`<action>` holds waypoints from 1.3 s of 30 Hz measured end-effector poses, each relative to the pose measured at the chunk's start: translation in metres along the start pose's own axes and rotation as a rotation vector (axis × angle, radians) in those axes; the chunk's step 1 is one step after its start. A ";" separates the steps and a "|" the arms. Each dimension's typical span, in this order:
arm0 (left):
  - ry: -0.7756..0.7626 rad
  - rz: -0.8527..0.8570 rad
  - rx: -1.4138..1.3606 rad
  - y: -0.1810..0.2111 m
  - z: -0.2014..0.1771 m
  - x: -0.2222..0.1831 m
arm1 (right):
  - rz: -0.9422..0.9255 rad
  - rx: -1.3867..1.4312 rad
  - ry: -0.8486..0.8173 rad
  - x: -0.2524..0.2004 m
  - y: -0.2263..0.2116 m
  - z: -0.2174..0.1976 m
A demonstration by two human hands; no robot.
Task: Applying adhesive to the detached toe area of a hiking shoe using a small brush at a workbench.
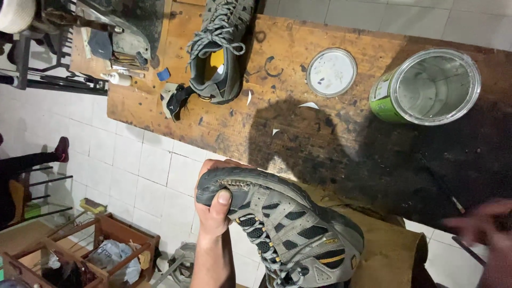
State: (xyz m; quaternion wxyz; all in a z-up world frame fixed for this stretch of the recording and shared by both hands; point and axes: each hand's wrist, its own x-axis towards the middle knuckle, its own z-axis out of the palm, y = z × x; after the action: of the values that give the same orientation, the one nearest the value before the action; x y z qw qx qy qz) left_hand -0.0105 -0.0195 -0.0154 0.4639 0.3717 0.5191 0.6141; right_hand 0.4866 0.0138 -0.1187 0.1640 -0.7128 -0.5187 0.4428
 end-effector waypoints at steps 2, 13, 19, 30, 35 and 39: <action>0.043 -0.018 -0.005 -0.001 0.000 -0.004 | -0.139 0.006 -0.169 -0.027 -0.052 0.016; 0.147 -0.049 -0.152 -0.018 -0.012 -0.021 | -1.080 -0.176 -0.411 -0.057 -0.244 0.097; 0.152 -0.100 -0.179 -0.026 -0.015 -0.029 | -1.066 -0.315 -0.502 -0.058 -0.238 0.098; 0.134 -0.091 -0.129 -0.030 -0.012 -0.025 | -1.119 -0.415 -0.505 -0.053 -0.241 0.096; 0.124 -0.062 0.076 -0.020 -0.007 -0.020 | -1.091 -0.430 -0.419 -0.050 -0.239 0.094; 0.100 -0.022 0.010 -0.013 -0.002 -0.016 | -0.811 -0.292 -0.569 -0.037 -0.225 0.082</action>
State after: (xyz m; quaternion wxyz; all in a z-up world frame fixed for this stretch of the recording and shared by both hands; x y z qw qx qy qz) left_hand -0.0051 -0.0347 -0.0276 0.4422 0.3372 0.5488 0.6241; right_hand 0.2848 0.0544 0.0091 0.0738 -0.3211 -0.8338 0.4429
